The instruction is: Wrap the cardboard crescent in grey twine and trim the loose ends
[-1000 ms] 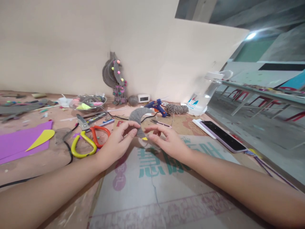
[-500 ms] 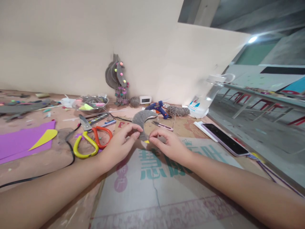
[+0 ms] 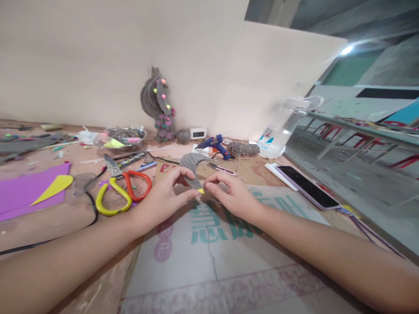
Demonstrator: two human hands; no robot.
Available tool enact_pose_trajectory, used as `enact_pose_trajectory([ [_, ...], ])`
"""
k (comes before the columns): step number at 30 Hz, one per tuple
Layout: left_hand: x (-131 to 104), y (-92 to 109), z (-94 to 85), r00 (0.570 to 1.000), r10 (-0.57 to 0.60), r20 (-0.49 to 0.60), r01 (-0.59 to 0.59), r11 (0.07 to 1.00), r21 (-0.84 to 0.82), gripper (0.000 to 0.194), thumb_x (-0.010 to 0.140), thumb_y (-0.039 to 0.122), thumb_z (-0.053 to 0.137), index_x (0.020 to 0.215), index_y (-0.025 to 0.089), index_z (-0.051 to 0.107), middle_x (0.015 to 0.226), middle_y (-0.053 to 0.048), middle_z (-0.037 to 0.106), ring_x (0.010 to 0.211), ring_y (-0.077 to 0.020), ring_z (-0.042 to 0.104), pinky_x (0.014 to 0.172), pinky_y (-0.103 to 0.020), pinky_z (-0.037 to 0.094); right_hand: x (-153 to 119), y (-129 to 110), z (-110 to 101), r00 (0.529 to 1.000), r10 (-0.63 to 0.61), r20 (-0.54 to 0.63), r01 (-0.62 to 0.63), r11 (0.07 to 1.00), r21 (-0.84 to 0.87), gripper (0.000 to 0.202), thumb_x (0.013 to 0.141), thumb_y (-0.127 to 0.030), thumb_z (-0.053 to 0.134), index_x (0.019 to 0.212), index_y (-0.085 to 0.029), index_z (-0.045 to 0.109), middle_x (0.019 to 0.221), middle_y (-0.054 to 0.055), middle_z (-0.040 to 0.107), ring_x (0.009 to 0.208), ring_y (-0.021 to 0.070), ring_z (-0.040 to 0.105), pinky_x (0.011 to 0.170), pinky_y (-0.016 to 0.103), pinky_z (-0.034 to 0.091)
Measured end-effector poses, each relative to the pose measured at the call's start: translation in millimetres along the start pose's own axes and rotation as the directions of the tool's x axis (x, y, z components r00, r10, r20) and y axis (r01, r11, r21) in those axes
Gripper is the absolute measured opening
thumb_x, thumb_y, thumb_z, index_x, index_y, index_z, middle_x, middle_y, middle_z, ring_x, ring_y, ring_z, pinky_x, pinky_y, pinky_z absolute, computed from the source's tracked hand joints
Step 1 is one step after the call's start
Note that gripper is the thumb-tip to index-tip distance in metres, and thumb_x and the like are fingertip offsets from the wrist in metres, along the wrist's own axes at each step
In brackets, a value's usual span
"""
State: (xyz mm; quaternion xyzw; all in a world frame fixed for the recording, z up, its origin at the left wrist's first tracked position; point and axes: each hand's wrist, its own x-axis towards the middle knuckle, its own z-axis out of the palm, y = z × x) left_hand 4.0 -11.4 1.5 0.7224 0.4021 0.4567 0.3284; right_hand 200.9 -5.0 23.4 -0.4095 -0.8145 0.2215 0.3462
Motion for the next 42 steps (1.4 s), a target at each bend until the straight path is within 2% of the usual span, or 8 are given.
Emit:
enact_pose_trajectory([
  [10,0.3,8.8,-2.1,0.998,-0.020,-0.056,0.019,1.000,-0.023,0.024,0.074,0.033,0.067,0.088,0.020,0.053,0.087,-0.001,0.057,0.076,-0.0150,0.060,0.068,-0.029,0.049,0.3,-3.7,-0.7,1.000,-0.007,-0.002,0.007,1.000,-0.030,0.015,0.087,-0.025,0.048,0.078,-0.018,0.058,0.076,0.002,0.062,0.074,0.0142,0.057,0.072,0.026,0.044],
  [36,-0.3,13.8,-0.6,0.989,-0.148,-0.026,0.143,0.980,-0.138,0.026,0.073,0.032,0.068,0.085,0.020,0.048,0.078,0.004,0.050,0.069,-0.0107,0.053,0.062,-0.024,0.043,1.5,-2.5,-1.0,1.000,0.004,-0.020,-0.004,1.000,0.011,0.016,0.087,-0.022,0.048,0.075,-0.016,0.059,0.075,0.001,0.062,0.073,0.0129,0.056,0.071,0.024,0.043],
  [42,1.7,10.1,-0.4,0.990,-0.138,-0.019,0.135,0.984,-0.119,0.026,0.072,0.032,0.068,0.085,0.020,0.049,0.082,0.002,0.053,0.071,-0.0122,0.055,0.063,-0.025,0.044,2.6,3.6,2.5,0.999,0.033,0.014,-0.033,0.999,0.005,0.015,0.086,-0.019,0.049,0.083,-0.016,0.063,0.082,0.003,0.066,0.080,0.0144,0.060,0.076,0.027,0.045],
])
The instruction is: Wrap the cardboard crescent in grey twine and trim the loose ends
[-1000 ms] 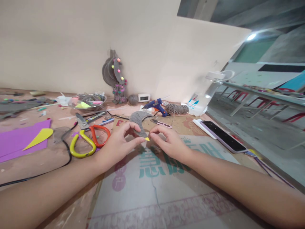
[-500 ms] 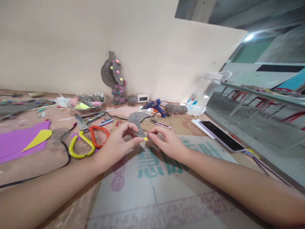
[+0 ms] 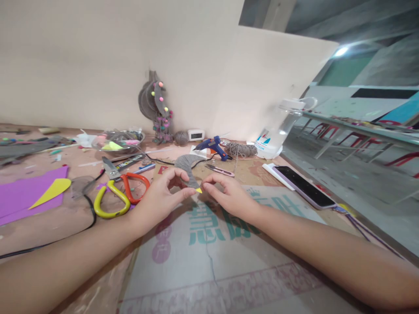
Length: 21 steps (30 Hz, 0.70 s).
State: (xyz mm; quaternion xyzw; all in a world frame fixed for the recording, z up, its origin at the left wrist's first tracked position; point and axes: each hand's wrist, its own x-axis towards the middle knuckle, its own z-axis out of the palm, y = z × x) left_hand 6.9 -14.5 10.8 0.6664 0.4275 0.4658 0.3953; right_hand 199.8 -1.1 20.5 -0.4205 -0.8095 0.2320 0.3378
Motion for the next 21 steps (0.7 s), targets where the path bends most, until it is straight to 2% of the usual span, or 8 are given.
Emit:
enact_pose_trajectory([
  [3,0.8,-1.4,-1.9,1.000,0.002,0.020,-0.002,1.000,0.000,0.024,0.073,0.031,0.067,0.086,0.020,0.049,0.083,0.001,0.054,0.073,-0.0133,0.056,0.065,-0.026,0.045,1.3,4.3,-0.5,1.000,0.016,-0.012,-0.016,1.000,0.016,0.023,0.087,-0.014,0.044,0.097,-0.017,0.065,0.097,0.005,0.068,0.093,0.0156,0.061,0.086,0.031,0.044],
  [5,1.0,-0.9,-3.9,0.999,0.035,0.018,-0.035,0.999,0.030,0.017,0.079,0.032,0.060,0.085,0.020,0.050,0.080,0.002,0.053,0.072,-0.0129,0.054,0.064,-0.026,0.043,2.4,5.5,-2.1,0.999,0.019,-0.049,-0.017,0.999,0.041,0.025,0.089,-0.016,0.043,0.102,-0.018,0.064,0.104,0.006,0.067,0.099,0.0163,0.060,0.090,0.033,0.043],
  [9,1.0,0.2,-6.5,0.994,0.107,0.025,-0.109,0.988,0.105,0.015,0.088,0.032,0.046,0.085,0.019,0.052,0.079,0.001,0.052,0.074,-0.0129,0.050,0.067,-0.025,0.040,3.4,1.8,-4.6,0.999,0.016,-0.037,-0.013,0.997,0.079,0.023,0.089,-0.025,0.048,0.101,-0.016,0.066,0.104,0.008,0.067,0.099,0.0174,0.060,0.089,0.033,0.044],
  [13,1.8,-4.4,-5.4,0.993,0.114,-0.006,-0.113,0.992,0.055,0.011,0.087,0.029,0.048,0.093,0.020,0.050,0.089,-0.001,0.052,0.082,-0.0142,0.051,0.072,-0.026,0.040,1.9,-3.1,-2.1,1.000,0.018,0.023,-0.019,0.996,0.084,0.016,0.081,-0.028,0.061,0.090,-0.016,0.067,0.095,0.006,0.068,0.093,0.0174,0.060,0.087,0.032,0.044],
  [18,4.3,-11.1,-2.2,0.995,0.103,-0.015,-0.104,0.993,-0.050,0.038,0.085,0.027,0.052,0.121,0.023,0.040,0.092,-0.002,0.054,0.077,-0.0136,0.053,0.069,-0.027,0.042,-0.9,-4.3,2.0,0.995,0.059,0.085,-0.066,0.994,0.086,0.013,0.077,-0.028,0.064,0.082,-0.016,0.066,0.087,0.004,0.066,0.084,0.0170,0.060,0.080,0.030,0.044],
  [21,5.9,-10.4,-1.1,0.995,0.100,0.007,-0.098,0.985,-0.140,0.047,0.084,0.026,0.055,0.127,0.021,0.038,0.104,-0.006,0.058,0.090,-0.0165,0.056,0.078,-0.030,0.043,-2.2,-5.1,3.0,0.995,0.072,0.075,-0.077,0.994,0.073,0.010,0.079,-0.025,0.062,0.080,-0.016,0.065,0.083,0.003,0.067,0.081,0.0159,0.061,0.076,0.028,0.044],
])
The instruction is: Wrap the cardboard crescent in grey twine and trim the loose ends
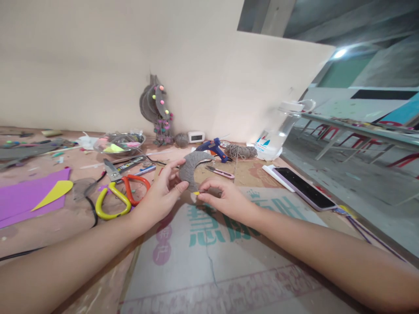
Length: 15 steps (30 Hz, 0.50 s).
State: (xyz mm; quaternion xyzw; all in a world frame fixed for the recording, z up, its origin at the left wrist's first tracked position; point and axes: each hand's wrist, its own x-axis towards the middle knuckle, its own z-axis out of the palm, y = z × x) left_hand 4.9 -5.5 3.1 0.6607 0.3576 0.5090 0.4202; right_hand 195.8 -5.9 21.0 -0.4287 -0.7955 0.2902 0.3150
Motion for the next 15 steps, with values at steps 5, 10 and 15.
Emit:
enact_pose_trajectory([
  [5,3.4,1.7,-1.1,0.997,-0.070,-0.011,0.068,0.985,-0.159,0.060,0.076,0.026,0.065,0.129,0.021,0.036,0.098,-0.005,0.065,0.092,-0.0183,0.061,0.080,-0.030,0.046,-1.2,0.9,0.6,0.998,-0.019,-0.064,0.014,0.997,-0.071,0.009,0.080,-0.025,0.059,0.080,-0.017,0.064,0.084,0.003,0.067,0.082,0.0160,0.061,0.077,0.028,0.044],
  [10,7.1,-1.7,-4.2,0.983,-0.181,0.013,0.180,0.964,-0.194,0.030,0.073,0.032,0.068,0.096,0.016,0.056,0.086,-0.004,0.067,0.074,-0.0157,0.062,0.069,-0.028,0.048,-2.7,0.0,-2.4,0.996,-0.068,-0.054,0.065,0.996,-0.064,0.014,0.080,-0.030,0.060,0.086,-0.017,0.060,0.088,0.004,0.065,0.087,0.0177,0.059,0.079,0.030,0.043],
  [15,6.9,0.0,-3.7,0.981,-0.191,0.032,0.193,0.961,-0.199,0.025,0.076,0.036,0.065,0.091,0.017,0.060,0.080,-0.002,0.063,0.070,-0.0134,0.057,0.068,-0.026,0.045,1.2,1.9,-7.6,0.995,-0.026,-0.097,0.036,0.993,0.108,0.027,0.093,-0.035,0.038,0.089,-0.016,0.057,0.086,0.004,0.062,0.081,0.0150,0.059,0.076,0.028,0.044],
])
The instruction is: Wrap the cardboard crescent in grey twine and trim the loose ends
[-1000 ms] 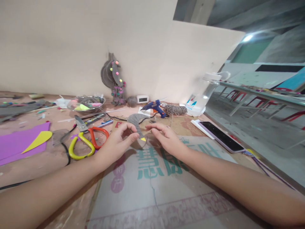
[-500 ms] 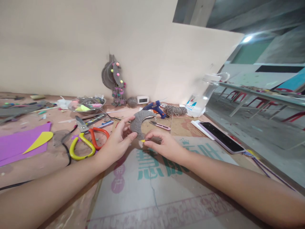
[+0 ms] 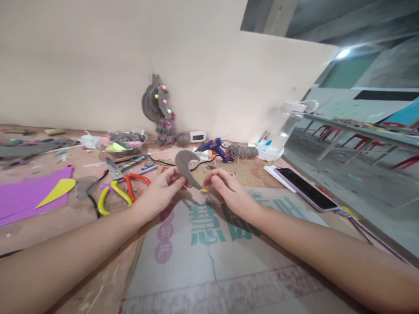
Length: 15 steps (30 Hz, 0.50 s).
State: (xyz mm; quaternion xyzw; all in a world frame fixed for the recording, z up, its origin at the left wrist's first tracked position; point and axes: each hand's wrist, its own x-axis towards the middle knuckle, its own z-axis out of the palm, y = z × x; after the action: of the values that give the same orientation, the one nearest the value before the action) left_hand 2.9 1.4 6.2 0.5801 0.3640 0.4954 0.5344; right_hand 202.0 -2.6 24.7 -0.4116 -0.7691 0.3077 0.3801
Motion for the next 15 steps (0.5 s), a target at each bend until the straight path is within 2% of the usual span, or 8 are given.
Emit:
enact_pose_trajectory([
  [3,-2.8,2.5,1.4,0.999,0.010,0.040,-0.012,0.999,0.051,0.022,0.078,0.038,0.062,0.089,0.018,0.059,0.080,-0.002,0.060,0.072,-0.0143,0.056,0.069,-0.027,0.044,5.0,5.2,-1.2,0.998,0.058,-0.011,-0.058,0.998,-0.012,0.029,0.092,-0.035,0.041,0.085,-0.015,0.062,0.084,0.005,0.063,0.083,0.0159,0.059,0.076,0.028,0.044],
  [5,-4.5,3.7,1.7,0.997,0.050,0.062,-0.058,0.989,0.134,0.020,0.078,0.037,0.062,0.085,0.019,0.059,0.078,-0.001,0.058,0.071,-0.0147,0.054,0.068,-0.027,0.043,7.2,6.8,-0.9,0.995,0.073,0.062,-0.071,0.997,-0.029,0.028,0.089,-0.035,0.045,0.088,-0.015,0.066,0.086,0.005,0.064,0.082,0.0165,0.059,0.075,0.028,0.045],
  [9,-7.7,5.4,1.6,0.964,0.155,0.217,-0.215,0.932,0.290,0.014,0.083,0.033,0.055,0.084,0.020,0.058,0.082,-0.002,0.058,0.079,-0.0168,0.055,0.073,-0.028,0.044,8.1,3.7,1.0,0.966,-0.074,0.248,0.065,0.997,0.041,0.031,0.089,-0.040,0.046,0.086,-0.017,0.066,0.092,0.005,0.065,0.090,0.0177,0.059,0.084,0.030,0.043],
  [11,-9.7,6.6,1.5,0.943,0.193,0.271,-0.283,0.894,0.348,0.012,0.085,0.030,0.052,0.083,0.021,0.059,0.085,-0.003,0.059,0.085,-0.0179,0.055,0.079,-0.030,0.044,8.0,1.9,1.0,0.939,-0.119,0.323,0.092,0.991,0.098,0.035,0.086,-0.047,0.047,0.080,-0.017,0.064,0.089,0.004,0.062,0.087,0.0175,0.058,0.083,0.030,0.043],
  [13,-11.6,7.4,1.2,0.930,0.207,0.303,-0.314,0.876,0.366,0.010,0.083,0.029,0.055,0.084,0.021,0.061,0.089,-0.004,0.061,0.090,-0.0192,0.056,0.083,-0.032,0.043,7.9,1.4,0.1,0.922,-0.103,0.374,0.050,0.988,0.149,0.037,0.083,-0.051,0.050,0.073,-0.017,0.062,0.082,0.003,0.059,0.081,0.0157,0.056,0.078,0.028,0.043],
  [15,-12.4,7.3,0.3,0.936,0.182,0.301,-0.282,0.900,0.333,0.014,0.077,0.028,0.062,0.090,0.022,0.064,0.095,-0.005,0.063,0.093,-0.0206,0.058,0.084,-0.033,0.044,7.5,2.4,-1.2,0.925,-0.029,0.379,-0.048,0.980,0.192,0.035,0.080,-0.050,0.056,0.069,-0.017,0.059,0.074,0.000,0.054,0.072,0.0127,0.052,0.070,0.025,0.042],
])
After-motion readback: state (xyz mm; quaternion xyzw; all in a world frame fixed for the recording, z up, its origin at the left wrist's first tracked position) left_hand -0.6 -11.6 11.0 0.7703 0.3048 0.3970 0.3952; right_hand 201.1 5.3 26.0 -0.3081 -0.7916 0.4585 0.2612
